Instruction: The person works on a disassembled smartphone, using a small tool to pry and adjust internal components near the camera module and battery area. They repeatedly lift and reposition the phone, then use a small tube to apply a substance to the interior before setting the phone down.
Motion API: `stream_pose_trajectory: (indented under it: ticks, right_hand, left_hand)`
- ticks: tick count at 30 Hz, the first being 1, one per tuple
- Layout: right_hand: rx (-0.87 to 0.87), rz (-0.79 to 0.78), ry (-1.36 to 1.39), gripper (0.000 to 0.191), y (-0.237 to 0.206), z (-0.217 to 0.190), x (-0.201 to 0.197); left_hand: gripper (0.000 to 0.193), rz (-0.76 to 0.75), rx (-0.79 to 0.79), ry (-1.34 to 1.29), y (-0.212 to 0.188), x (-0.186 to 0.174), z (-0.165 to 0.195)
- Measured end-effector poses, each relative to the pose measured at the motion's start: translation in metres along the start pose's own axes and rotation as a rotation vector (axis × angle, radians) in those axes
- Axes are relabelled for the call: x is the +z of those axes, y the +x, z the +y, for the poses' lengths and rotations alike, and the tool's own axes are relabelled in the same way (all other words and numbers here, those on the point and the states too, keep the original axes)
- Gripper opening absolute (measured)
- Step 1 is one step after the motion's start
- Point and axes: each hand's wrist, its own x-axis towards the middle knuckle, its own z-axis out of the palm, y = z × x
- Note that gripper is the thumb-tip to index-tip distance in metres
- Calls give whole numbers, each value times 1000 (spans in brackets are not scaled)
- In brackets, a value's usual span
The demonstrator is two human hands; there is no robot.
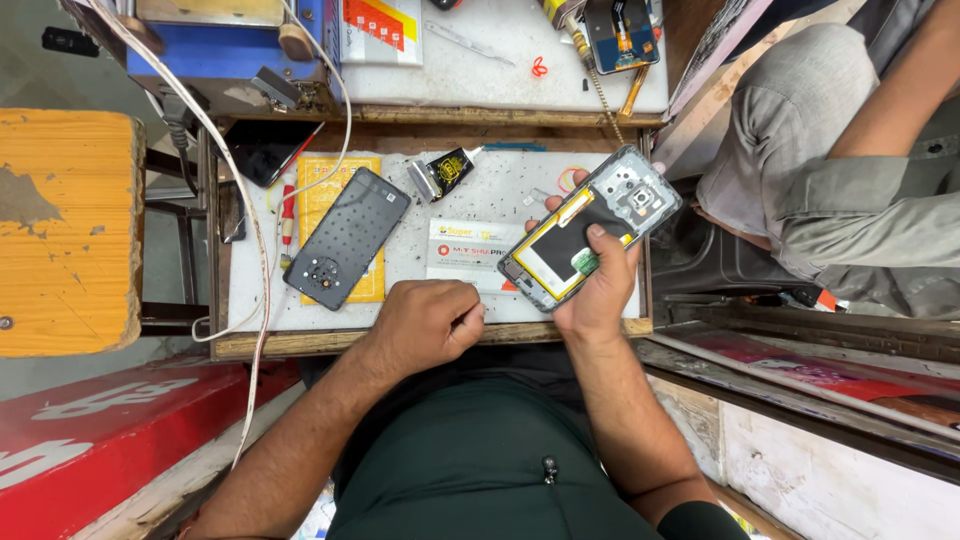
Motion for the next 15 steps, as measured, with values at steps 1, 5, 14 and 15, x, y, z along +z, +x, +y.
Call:
stream_pose_trajectory:
  ticks: [1,5,14,15]
  right_hand:
    - [10,-5,16,63,0,0,-2]
    - [33,-24,64,62,-1,-1,-4]
    - [-84,-83,-42,85,-18,7,6]
    - [-99,-97,-72,86,-20,10,5]
  left_hand:
    - [16,-40,13,8,0,-2,2]
    - [17,46,-178,-147,8,-6,12]
    - [15,120,-204,62,22,7,11]
    - [12,132,-154,135,22,9,11]
